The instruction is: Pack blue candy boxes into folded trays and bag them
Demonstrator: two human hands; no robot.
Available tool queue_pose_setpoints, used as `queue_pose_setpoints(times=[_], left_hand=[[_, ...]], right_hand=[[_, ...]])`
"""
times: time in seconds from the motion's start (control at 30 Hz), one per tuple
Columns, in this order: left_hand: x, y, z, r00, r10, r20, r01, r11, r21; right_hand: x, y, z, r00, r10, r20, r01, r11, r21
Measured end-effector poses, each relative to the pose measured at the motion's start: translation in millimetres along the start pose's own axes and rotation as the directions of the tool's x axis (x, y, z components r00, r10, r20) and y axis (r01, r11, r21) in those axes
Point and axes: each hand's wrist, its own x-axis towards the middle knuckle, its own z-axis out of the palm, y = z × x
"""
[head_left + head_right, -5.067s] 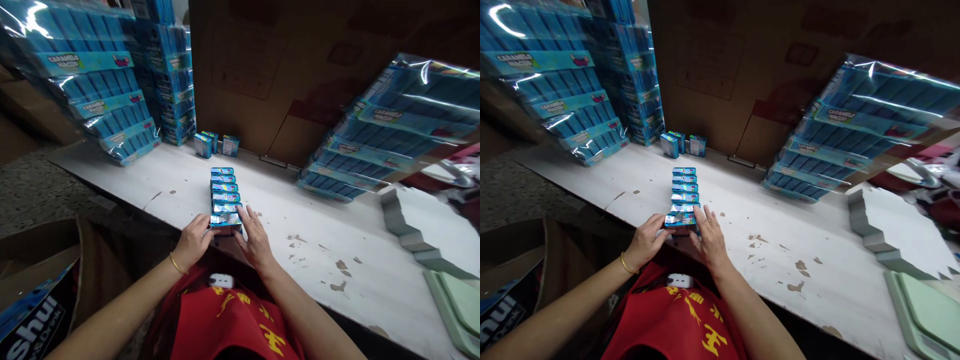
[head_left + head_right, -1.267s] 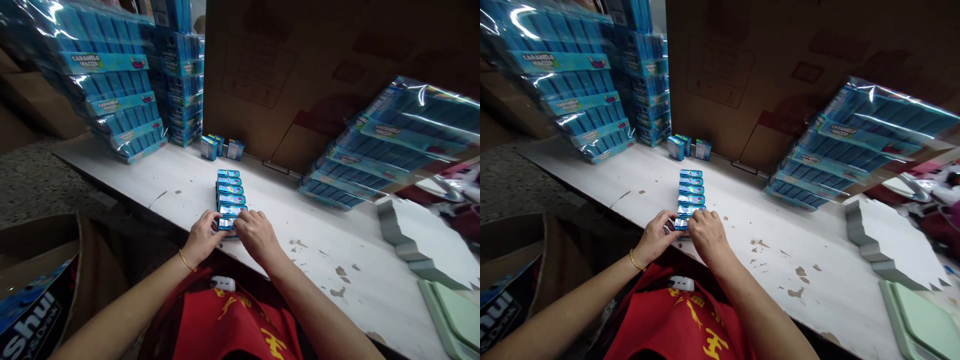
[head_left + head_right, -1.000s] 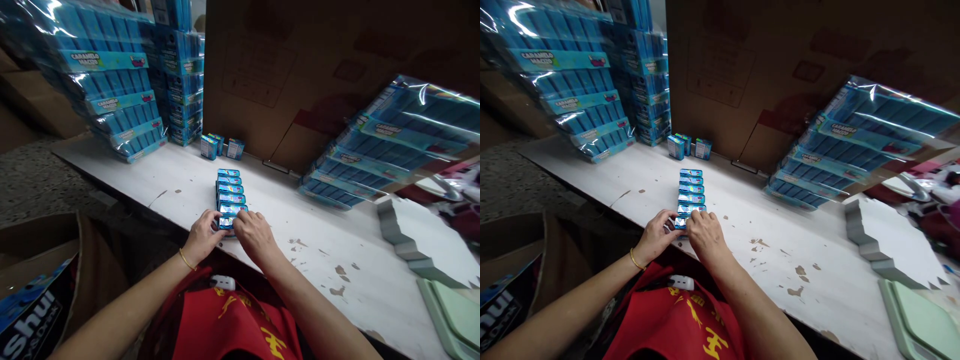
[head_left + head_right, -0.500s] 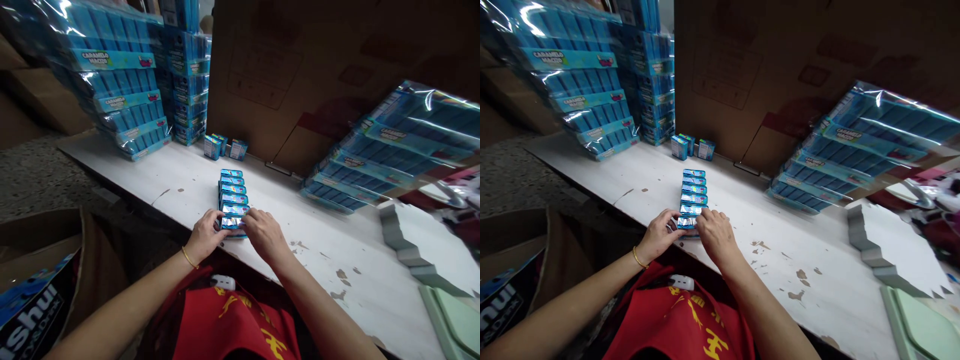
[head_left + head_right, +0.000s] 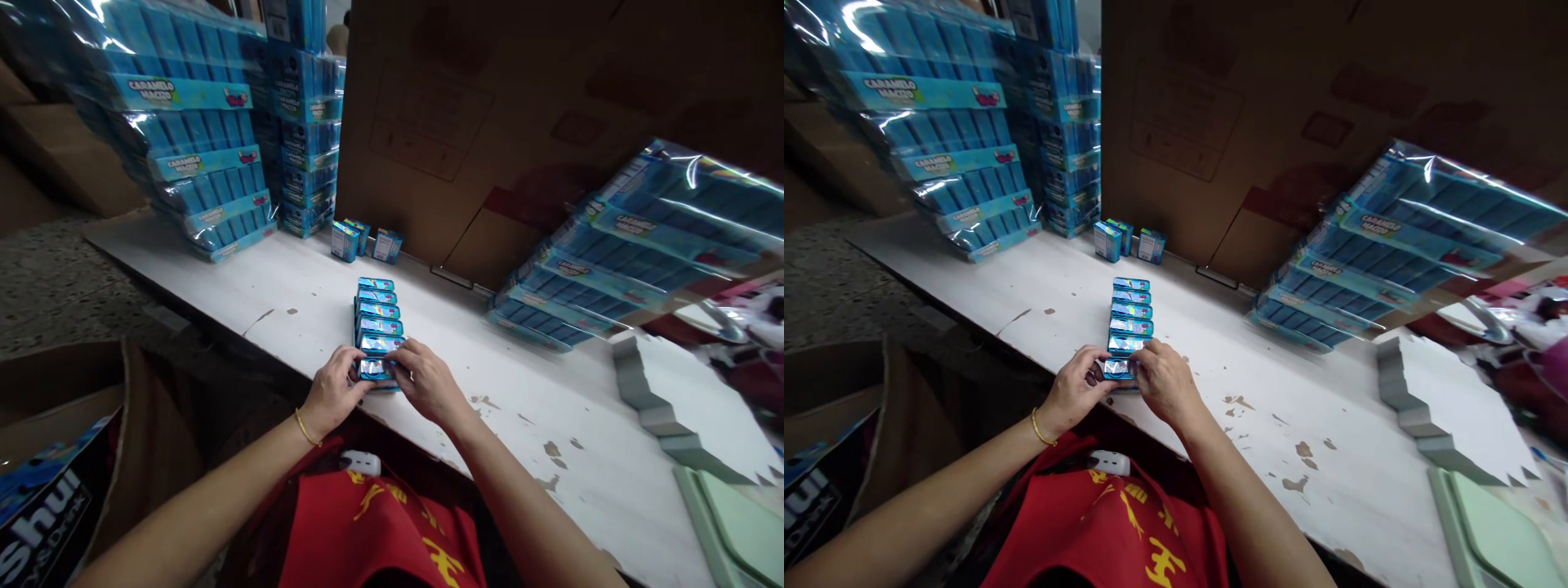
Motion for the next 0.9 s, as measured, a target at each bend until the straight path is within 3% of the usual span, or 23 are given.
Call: queue_pose_setpoints(times=[0.17,0.57,0.73,0.9], left_hand=[[1,-2,0.1,1.0,0.009,0.003,-0.009,1.0,-0.01],[3,-5,0.2,1.0,0.005,0.004,-0.005,1.0,-0.027],[3,-5,0.0,1.0,-0.006,0.008,0.006,1.0,-0.03],[3,-4,-0.5,1.0,-0.011,0.0,0.011,0.999,-0.032]], right_hand=[[2,2,3,1.0,-0.005,-0.001,0.005,0.996,0.088],[11,-4,1,0.995,0.057,0.08,-0.063,0.996,0.069],[12,2,-1,0.997,0.07,0.04,-0.076,0.981,0.177],[1,17,-5,0.984,0.173,-0.034,-0.154,0.938,0.31]])
